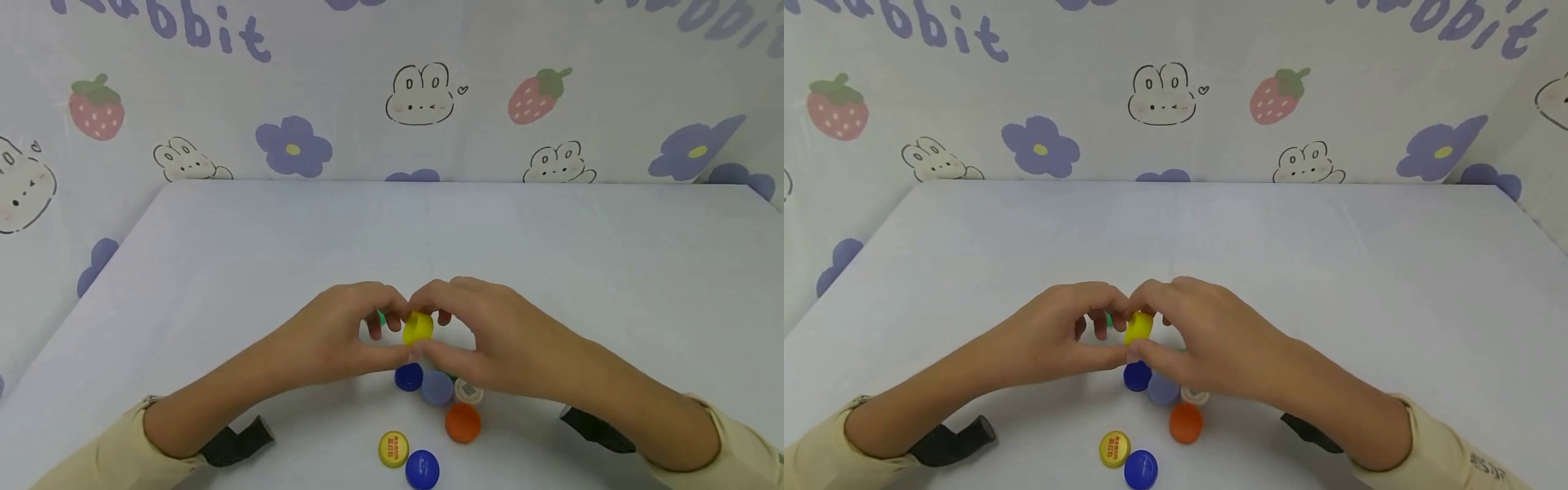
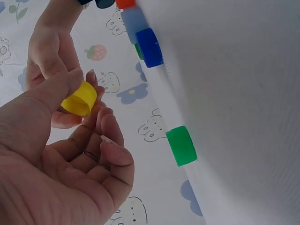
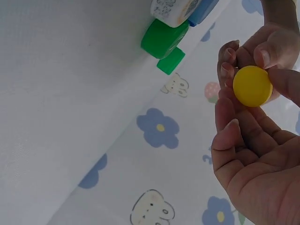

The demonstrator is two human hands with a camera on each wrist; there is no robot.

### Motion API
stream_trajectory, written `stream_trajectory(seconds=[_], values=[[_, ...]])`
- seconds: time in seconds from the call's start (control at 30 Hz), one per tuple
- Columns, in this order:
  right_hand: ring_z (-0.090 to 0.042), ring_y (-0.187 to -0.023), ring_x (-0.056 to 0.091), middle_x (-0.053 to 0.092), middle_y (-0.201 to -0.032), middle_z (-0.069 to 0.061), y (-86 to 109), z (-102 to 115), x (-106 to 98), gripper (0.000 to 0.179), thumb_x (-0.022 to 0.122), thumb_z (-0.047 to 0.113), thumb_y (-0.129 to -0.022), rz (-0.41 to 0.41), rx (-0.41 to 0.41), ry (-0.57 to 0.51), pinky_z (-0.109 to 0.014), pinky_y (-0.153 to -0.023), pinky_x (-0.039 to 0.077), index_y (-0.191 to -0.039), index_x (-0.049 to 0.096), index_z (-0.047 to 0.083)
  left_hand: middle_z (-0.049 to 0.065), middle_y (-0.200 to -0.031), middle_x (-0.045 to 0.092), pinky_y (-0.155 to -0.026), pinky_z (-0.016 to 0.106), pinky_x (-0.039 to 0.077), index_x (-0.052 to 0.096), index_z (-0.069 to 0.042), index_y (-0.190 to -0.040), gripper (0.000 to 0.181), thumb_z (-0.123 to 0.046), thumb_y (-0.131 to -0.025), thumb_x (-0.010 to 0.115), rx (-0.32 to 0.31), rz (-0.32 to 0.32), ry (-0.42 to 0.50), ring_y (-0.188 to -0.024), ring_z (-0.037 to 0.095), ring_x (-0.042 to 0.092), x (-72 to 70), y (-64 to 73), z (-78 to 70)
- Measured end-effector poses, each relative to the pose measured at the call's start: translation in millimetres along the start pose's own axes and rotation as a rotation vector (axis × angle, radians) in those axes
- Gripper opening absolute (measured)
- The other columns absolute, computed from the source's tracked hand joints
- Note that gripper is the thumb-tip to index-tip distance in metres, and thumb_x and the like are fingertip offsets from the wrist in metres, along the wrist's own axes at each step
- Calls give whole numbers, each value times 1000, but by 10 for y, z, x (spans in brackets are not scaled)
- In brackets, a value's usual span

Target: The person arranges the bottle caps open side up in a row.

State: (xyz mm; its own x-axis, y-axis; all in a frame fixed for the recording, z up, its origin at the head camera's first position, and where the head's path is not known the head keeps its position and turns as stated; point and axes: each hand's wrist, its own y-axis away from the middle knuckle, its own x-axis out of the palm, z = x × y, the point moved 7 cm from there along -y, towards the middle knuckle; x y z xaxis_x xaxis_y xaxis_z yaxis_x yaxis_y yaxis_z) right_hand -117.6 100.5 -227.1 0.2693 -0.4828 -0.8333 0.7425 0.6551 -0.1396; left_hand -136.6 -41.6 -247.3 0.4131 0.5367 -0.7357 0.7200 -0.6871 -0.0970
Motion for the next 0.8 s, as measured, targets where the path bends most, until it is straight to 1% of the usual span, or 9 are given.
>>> stream_trajectory(seconds=[0.07,0.17,0.27,0.37,0.47,0.6,0.7,0.8], values=[[-11,-100,61,66,-108,15,-11,-30,3,37,78,26,-93,10,10,5,-37,-83,55,-127,65,18,-1,-101,68,-77,32,56,69,-11,-114,31,-24,-88,82,-22,-11,-17,-87,10,59,-3,-8,15],[-13,-102,64,69,-110,11,-22,-63,12,38,75,20,-95,25,2,8,-38,-86,56,-131,65,16,-1,-102,68,-79,31,55,69,-11,-115,32,-24,-89,82,-57,-27,-50,-89,11,59,-2,-16,41],[-14,-104,66,70,-113,8,-28,-93,37,38,73,17,-97,51,7,21,-40,-89,55,-134,64,14,0,-104,68,-79,29,54,69,-12,-116,32,-25,-89,82,-67,-43,-83,-91,13,59,1,-22,53],[-15,-104,66,71,-114,6,-39,-121,74,38,73,15,-97,70,24,53,-39,-90,55,-134,64,13,0,-103,68,-79,27,53,70,-11,-116,32,-25,-89,82,-70,-47,-109,-91,14,60,8,-31,61],[-15,-101,66,71,-112,6,-57,-143,113,37,76,12,-94,77,28,83,-35,-87,56,-129,66,12,-1,-98,66,-76,25,52,71,-11,-114,31,-26,-89,82,-82,-30,-147,-89,16,60,16,-42,77],[-16,-99,64,70,-108,7,-95,-154,148,34,81,13,-90,71,11,113,-31,-83,55,-122,70,12,-2,-93,63,-73,26,51,73,-12,-112,30,-26,-88,82,-95,5,-210,-86,17,58,22,-59,90],[-16,-96,62,69,-101,7,-133,-167,156,32,83,14,-87,62,4,138,-29,-80,55,-117,72,12,-1,-90,62,-72,26,50,74,-11,-111,29,-26,-87,83,-82,22,-257,-83,16,56,21,-91,81],[-16,-91,60,66,-94,7,-169,-196,160,31,85,15,-86,66,15,147,-28,-76,53,-115,73,12,0,-88,61,-71,25,49,75,-10,-109,30,-27,-86,84,-65,36,-299,-80,14,54,11,-136,63]])
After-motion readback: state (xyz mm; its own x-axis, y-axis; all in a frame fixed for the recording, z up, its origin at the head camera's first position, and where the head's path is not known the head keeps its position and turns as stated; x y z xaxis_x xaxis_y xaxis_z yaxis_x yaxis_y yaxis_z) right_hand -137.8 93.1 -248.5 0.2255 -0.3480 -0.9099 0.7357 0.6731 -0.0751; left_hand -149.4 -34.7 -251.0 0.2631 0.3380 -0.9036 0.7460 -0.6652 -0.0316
